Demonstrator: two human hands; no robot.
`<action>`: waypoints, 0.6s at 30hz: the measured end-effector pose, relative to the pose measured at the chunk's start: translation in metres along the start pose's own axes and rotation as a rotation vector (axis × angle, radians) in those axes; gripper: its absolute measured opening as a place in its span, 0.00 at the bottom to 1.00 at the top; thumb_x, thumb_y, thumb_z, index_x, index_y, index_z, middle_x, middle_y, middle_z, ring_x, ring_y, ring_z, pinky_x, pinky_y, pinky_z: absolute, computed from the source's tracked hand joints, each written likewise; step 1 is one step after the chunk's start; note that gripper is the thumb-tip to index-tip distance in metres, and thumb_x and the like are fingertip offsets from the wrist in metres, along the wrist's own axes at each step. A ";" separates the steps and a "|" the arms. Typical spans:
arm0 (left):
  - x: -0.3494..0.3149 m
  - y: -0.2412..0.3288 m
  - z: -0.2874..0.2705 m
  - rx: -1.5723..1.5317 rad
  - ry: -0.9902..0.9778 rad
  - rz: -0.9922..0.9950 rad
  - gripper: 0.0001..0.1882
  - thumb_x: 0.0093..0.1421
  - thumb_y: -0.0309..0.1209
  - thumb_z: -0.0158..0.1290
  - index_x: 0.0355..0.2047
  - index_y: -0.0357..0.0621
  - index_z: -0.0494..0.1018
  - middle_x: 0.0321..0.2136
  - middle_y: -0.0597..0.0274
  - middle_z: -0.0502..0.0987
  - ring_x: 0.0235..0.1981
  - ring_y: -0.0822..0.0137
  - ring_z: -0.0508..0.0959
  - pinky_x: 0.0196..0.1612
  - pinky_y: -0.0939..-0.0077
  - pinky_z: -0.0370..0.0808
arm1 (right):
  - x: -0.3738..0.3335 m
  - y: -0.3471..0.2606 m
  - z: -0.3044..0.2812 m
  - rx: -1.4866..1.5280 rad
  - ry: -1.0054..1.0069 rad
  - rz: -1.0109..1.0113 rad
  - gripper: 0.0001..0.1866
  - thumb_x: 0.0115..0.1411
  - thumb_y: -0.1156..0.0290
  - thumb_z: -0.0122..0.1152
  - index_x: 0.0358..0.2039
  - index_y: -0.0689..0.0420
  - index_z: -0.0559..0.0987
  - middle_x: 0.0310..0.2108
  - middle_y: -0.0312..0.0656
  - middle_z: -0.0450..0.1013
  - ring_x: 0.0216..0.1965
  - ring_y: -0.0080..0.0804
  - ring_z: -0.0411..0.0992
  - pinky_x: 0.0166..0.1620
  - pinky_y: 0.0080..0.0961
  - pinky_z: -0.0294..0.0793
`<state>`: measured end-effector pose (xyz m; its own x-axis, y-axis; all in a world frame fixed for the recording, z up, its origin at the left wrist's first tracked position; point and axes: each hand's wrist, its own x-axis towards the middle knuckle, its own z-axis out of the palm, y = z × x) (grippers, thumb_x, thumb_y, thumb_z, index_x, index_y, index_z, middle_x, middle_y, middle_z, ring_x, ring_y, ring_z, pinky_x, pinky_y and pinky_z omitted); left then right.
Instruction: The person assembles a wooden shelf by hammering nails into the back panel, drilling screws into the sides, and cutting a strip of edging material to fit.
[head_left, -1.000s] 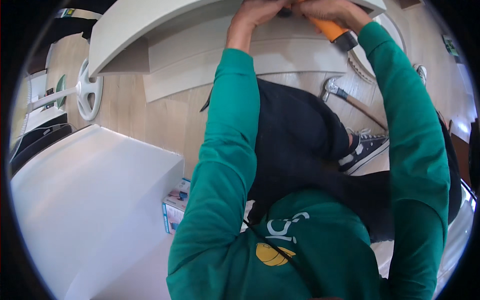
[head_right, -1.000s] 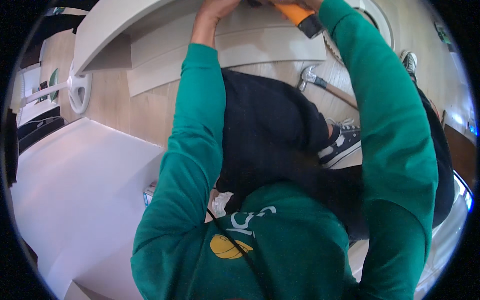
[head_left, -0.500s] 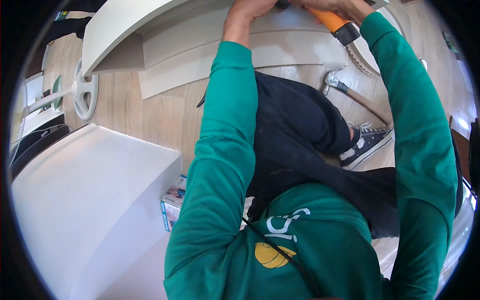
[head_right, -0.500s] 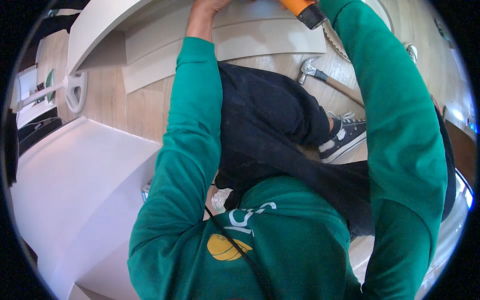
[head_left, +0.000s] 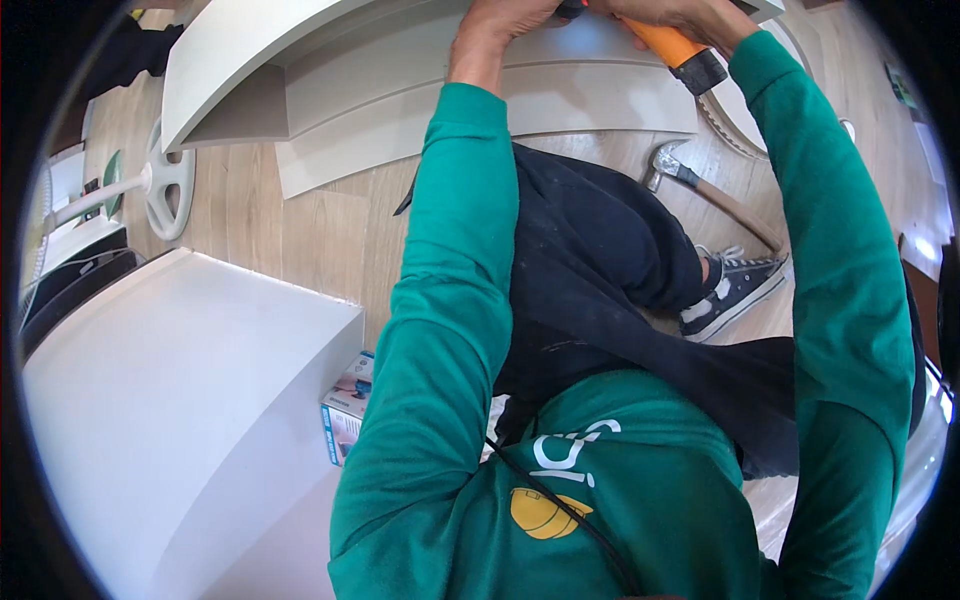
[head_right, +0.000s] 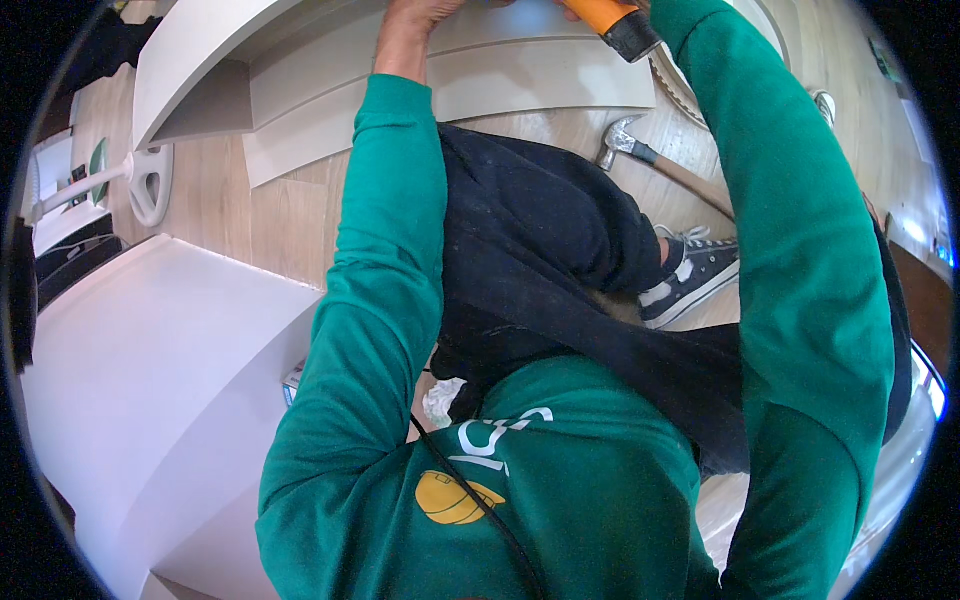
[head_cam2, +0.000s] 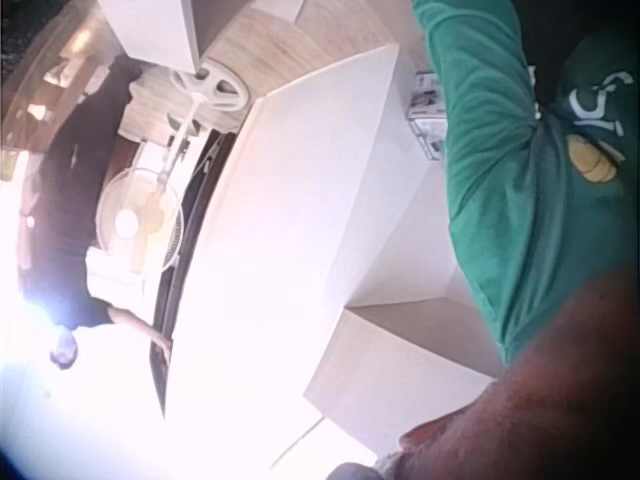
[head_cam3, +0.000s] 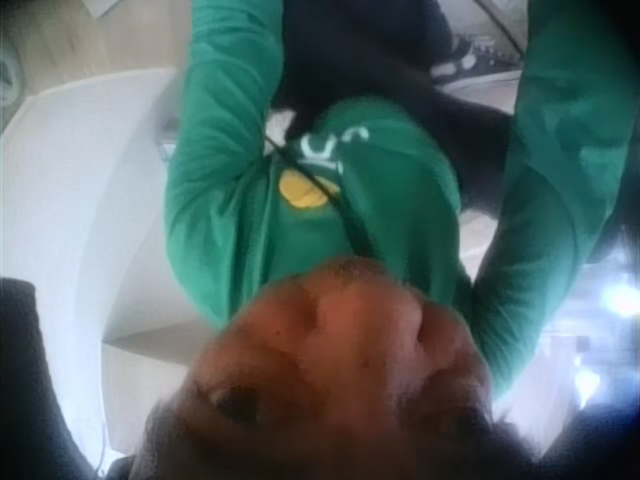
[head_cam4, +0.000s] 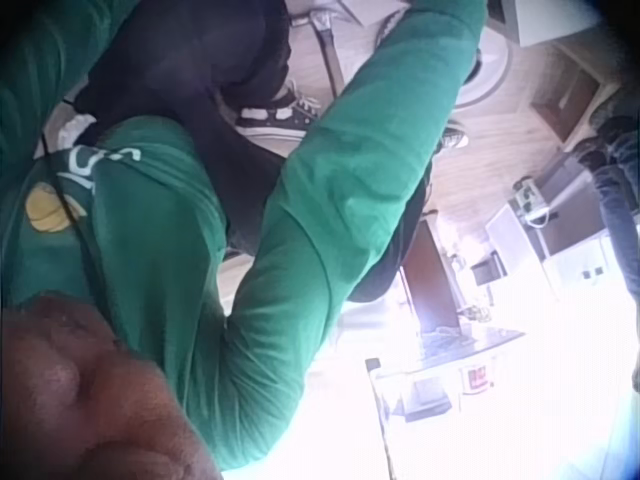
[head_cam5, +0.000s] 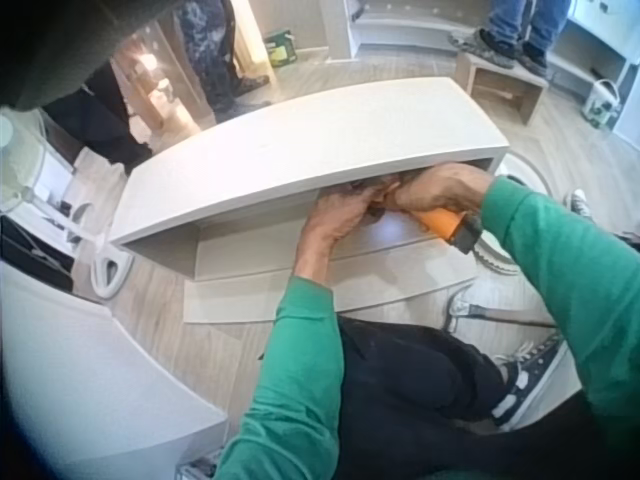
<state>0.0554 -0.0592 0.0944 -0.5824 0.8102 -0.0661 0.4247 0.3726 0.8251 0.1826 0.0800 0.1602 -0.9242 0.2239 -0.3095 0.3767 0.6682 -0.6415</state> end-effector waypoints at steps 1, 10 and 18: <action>0.001 -0.002 0.002 0.010 0.041 0.001 0.52 0.52 0.74 0.56 0.57 0.34 0.76 0.54 0.35 0.78 0.58 0.42 0.76 0.61 0.58 0.72 | 0.001 0.000 -0.001 0.001 -0.018 0.056 0.27 0.65 0.56 0.61 0.59 0.62 0.76 0.58 0.49 0.74 0.52 0.38 0.72 0.54 0.30 0.73; -0.006 0.007 0.005 -0.005 0.100 0.041 0.55 0.51 0.73 0.58 0.61 0.33 0.72 0.59 0.30 0.73 0.63 0.40 0.71 0.65 0.58 0.68 | 0.002 0.003 -0.002 0.033 -0.030 0.151 0.26 0.65 0.57 0.62 0.57 0.62 0.76 0.56 0.50 0.75 0.51 0.38 0.72 0.53 0.30 0.73; 0.007 -0.012 0.007 0.083 0.086 0.034 0.54 0.51 0.72 0.59 0.60 0.33 0.72 0.58 0.32 0.74 0.62 0.40 0.72 0.64 0.58 0.69 | -0.012 -0.010 -0.006 0.004 -0.017 -0.034 0.25 0.65 0.58 0.63 0.56 0.61 0.77 0.54 0.50 0.76 0.50 0.37 0.73 0.52 0.30 0.73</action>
<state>0.0511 -0.0547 0.0800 -0.6227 0.7823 0.0125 0.4988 0.3846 0.7767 0.1894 0.0746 0.1742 -0.9353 0.1890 -0.2991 0.3453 0.6722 -0.6549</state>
